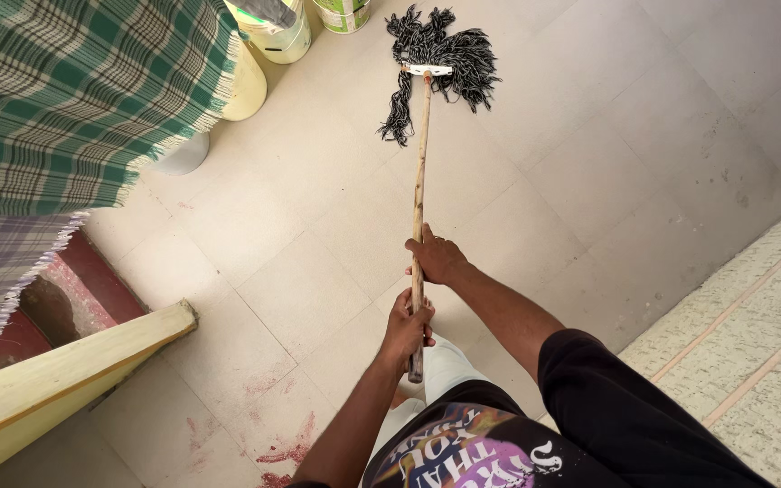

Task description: The person mops a red stain from a tiled floor using a mop, pushing and pulling it across the liquid and the surrounding floor surface.

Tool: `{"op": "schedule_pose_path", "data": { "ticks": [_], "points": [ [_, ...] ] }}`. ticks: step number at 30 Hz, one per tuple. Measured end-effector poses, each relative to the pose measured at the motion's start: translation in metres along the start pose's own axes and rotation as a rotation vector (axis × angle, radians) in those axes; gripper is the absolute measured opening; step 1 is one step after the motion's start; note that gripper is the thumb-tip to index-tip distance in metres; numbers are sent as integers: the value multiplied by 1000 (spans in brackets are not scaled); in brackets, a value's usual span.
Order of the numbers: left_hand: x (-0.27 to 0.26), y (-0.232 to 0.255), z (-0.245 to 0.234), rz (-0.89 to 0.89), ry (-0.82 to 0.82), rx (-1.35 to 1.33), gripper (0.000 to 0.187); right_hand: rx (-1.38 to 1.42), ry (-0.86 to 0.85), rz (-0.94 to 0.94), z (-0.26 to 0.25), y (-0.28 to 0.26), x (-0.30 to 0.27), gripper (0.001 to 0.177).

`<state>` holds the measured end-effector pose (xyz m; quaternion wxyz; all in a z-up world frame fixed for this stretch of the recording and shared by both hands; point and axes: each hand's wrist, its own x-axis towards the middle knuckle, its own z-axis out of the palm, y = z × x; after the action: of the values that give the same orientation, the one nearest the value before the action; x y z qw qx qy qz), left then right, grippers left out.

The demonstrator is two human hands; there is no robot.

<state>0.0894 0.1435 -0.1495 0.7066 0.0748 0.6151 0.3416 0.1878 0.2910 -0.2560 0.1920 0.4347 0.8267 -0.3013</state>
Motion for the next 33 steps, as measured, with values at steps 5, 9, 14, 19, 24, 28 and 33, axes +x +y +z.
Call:
{"op": "schedule_pose_path", "data": {
  "ticks": [5,9,14,19,24,28,33],
  "points": [
    [-36,7,5,36,-78,83,58,24,-15,-57,-9,-5,-26,65],
    [-82,-36,-27,20,-148,341,37,126,31,-119,13,-31,-62,69],
    [-175,-87,-61,350,-110,646,34,172,9,-171,49,-79,-110,77],
    [-269,-105,-90,379,90,690,43,191,141,-247,86,-138,-163,74],
    [-304,-116,-100,793,416,988,34,263,130,-308,106,-173,-202,73],
    [-298,-109,-91,1029,180,864,20,275,171,-308,98,-170,-216,67],
    [-269,-81,-69,1068,-84,815,33,324,141,-212,71,-145,-201,51]
  ]
}}
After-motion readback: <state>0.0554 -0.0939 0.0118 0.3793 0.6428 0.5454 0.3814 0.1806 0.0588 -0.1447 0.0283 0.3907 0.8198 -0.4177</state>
